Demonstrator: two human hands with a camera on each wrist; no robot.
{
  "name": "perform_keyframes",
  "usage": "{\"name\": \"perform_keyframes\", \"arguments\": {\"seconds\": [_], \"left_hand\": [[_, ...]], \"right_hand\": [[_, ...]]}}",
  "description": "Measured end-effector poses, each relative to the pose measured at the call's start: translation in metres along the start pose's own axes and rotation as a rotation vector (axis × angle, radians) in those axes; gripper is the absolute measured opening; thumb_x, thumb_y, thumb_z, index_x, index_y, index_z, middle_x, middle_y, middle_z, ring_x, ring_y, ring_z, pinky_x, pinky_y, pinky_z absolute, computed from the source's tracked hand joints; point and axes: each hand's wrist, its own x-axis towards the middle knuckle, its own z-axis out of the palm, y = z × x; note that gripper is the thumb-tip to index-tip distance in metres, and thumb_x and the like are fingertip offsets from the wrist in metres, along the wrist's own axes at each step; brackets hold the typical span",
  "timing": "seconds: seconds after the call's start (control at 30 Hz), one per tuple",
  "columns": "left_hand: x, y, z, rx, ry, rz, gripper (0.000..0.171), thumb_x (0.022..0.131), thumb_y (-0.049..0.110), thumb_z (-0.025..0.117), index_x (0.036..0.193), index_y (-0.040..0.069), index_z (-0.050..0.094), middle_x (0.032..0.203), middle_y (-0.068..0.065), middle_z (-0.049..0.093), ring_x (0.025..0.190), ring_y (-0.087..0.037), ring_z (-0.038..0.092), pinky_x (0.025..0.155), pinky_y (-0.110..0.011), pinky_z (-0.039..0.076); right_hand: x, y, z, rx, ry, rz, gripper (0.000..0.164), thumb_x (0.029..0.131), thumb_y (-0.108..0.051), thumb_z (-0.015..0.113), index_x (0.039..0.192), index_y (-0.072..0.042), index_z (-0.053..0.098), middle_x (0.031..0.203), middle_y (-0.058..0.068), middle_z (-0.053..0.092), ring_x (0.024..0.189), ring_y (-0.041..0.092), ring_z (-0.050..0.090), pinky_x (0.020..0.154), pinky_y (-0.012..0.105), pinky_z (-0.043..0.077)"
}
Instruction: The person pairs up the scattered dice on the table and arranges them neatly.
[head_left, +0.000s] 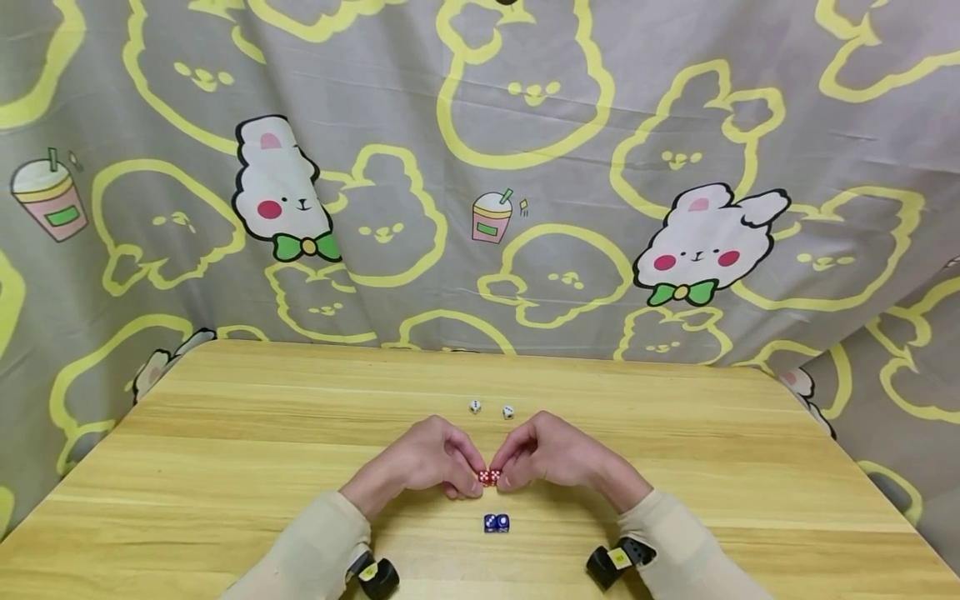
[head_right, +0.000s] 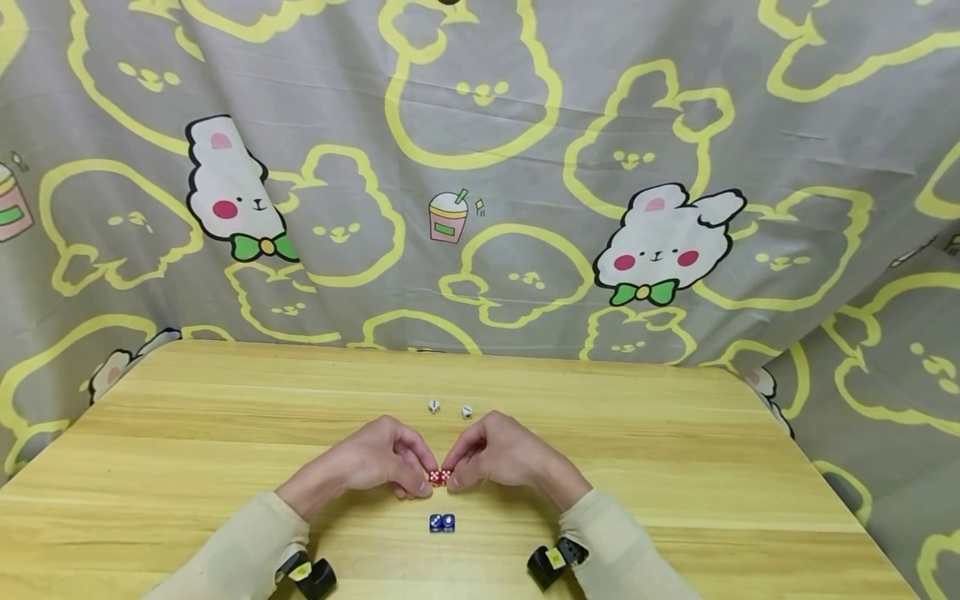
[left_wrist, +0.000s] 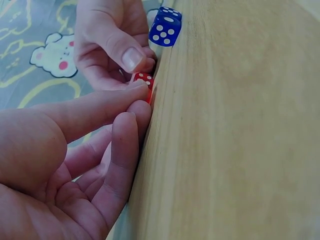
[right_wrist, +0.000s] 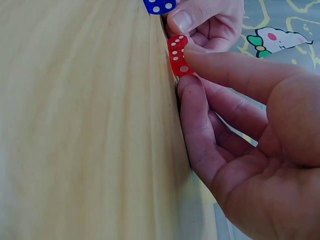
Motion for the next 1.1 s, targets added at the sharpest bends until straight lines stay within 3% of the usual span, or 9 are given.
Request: {"name": "perform_keyframes", "arguments": {"seconds": [0.37,0.7,0.87,1.1], "left_hand": [[0.002,-0.001,-0.001,-0.048,-0.014,-0.023,0.020,0.079,0.000,0.089,0.096,0.000,0.077,0.079,-0.010,0.080,0.063,-0.014,0.072,0.061,-0.029,0.063],[0.000,-0.002,-0.005,-0.097,-0.015,-0.004,0.019,0.083,-0.001,0.085,0.099,-0.004,0.075,0.080,-0.013,0.079,0.061,-0.015,0.072,0.059,-0.030,0.064],[0.000,0.002,-0.005,-0.052,0.050,0.000,0.019,0.085,0.006,0.086,0.099,-0.001,0.076,0.079,-0.010,0.078,0.060,-0.015,0.069,0.057,-0.028,0.062],[0.002,0.009,-0.006,-0.008,0.213,0.005,0.022,0.082,0.010,0.088,0.100,0.003,0.078,0.080,-0.006,0.076,0.066,-0.017,0.069,0.062,-0.029,0.059]], "right_hand": [[-0.002,0.002,-0.002,0.020,-0.017,0.006,0.016,0.083,-0.010,0.088,0.098,-0.008,0.083,0.085,0.005,0.079,0.079,0.013,0.068,0.074,0.024,0.054],[0.001,0.002,-0.002,0.028,-0.035,-0.006,0.018,0.082,-0.009,0.088,0.099,-0.008,0.082,0.086,0.005,0.080,0.078,0.012,0.069,0.073,0.023,0.055],[0.000,0.002,-0.004,0.039,-0.042,0.002,0.019,0.082,-0.008,0.088,0.101,-0.007,0.082,0.087,0.005,0.080,0.080,0.014,0.069,0.074,0.024,0.055],[-0.002,0.003,-0.005,0.043,-0.045,0.004,0.020,0.082,-0.008,0.088,0.101,-0.007,0.082,0.088,0.004,0.079,0.080,0.014,0.069,0.073,0.023,0.054]]}}
